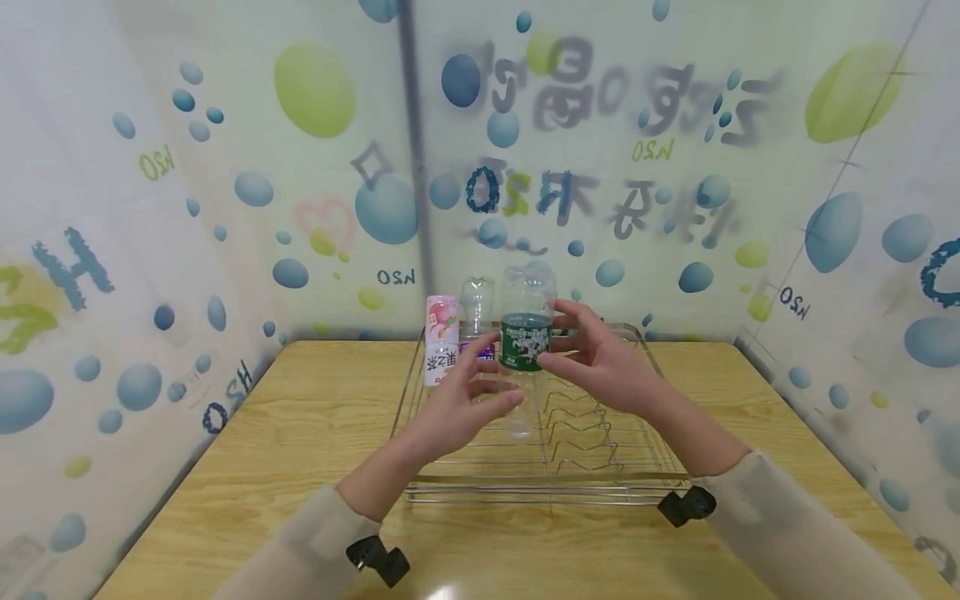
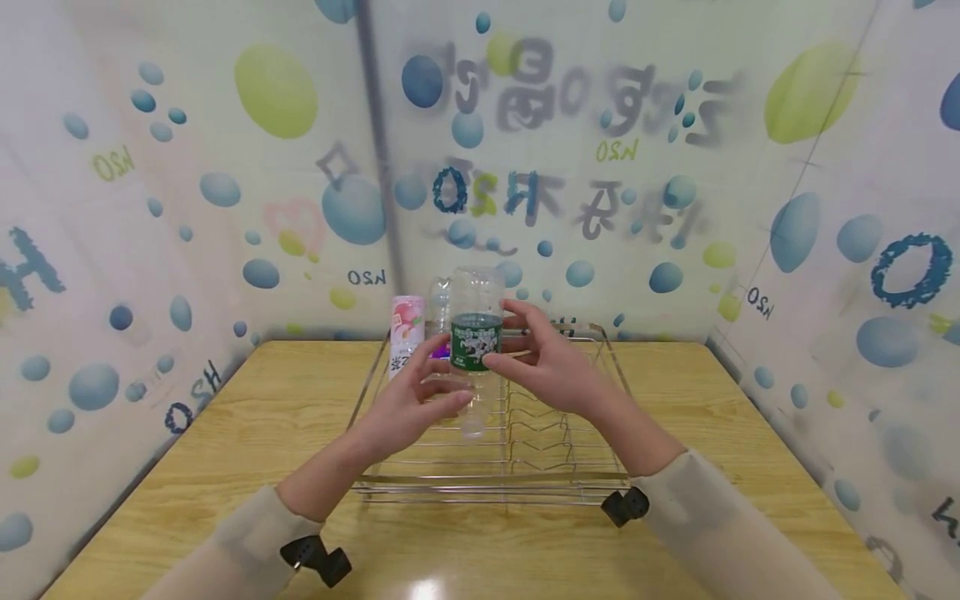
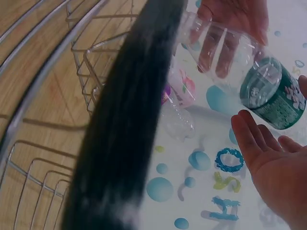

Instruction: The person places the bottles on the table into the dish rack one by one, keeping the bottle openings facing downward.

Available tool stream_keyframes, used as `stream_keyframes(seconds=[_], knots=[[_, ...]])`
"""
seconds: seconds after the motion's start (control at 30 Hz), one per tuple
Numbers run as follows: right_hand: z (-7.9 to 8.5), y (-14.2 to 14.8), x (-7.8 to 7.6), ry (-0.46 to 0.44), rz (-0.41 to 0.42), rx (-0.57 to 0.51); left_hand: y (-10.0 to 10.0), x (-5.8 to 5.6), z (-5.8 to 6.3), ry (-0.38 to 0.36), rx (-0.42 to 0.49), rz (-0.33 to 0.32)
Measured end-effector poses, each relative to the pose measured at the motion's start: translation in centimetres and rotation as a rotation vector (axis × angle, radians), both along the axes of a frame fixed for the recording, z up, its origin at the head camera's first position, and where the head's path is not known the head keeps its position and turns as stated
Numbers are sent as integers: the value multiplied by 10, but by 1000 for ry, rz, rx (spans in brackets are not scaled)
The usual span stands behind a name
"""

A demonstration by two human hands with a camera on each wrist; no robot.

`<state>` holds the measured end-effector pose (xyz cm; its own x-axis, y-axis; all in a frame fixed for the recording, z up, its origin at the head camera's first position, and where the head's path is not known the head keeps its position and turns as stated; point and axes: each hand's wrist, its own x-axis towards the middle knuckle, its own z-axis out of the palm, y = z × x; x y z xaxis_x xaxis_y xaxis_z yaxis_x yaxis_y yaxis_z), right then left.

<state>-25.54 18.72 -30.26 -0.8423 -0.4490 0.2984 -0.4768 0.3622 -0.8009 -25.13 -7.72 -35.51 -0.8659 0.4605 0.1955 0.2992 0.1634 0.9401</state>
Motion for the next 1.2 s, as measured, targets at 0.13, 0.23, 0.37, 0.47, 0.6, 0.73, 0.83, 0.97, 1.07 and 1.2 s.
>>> stream_keyframes(seconds=[0.13,0.23,0.37,0.47,0.6,0.73,0.83,0.97,1.07,1.2], knots=[[-5,-6,0,-15,14,-27,2,0,0,-18,12,-2],[-7,-9,-1,-37,2,-44,3,2,1,-24,24,-5],[-10,-13,-1,-69,-8,-59,5,4,3,-25,31,-5],[-11,-14,-1,-74,-11,-66,5,5,4,-29,23,4],[-12,-14,0,-68,-12,-67,6,4,3,-37,23,1],[-14,-14,0,-66,-12,-76,6,3,2,-32,26,-15],[-15,-13,0,-59,-10,-85,2,1,2,12,9,-20],[-15,-11,0,-55,-12,-95,-17,-2,3,64,2,-10],[-13,-7,0,-51,-27,-87,-38,-4,4,76,-2,30],[-12,-3,-2,-59,-42,-82,-71,-5,3,97,-46,124]])
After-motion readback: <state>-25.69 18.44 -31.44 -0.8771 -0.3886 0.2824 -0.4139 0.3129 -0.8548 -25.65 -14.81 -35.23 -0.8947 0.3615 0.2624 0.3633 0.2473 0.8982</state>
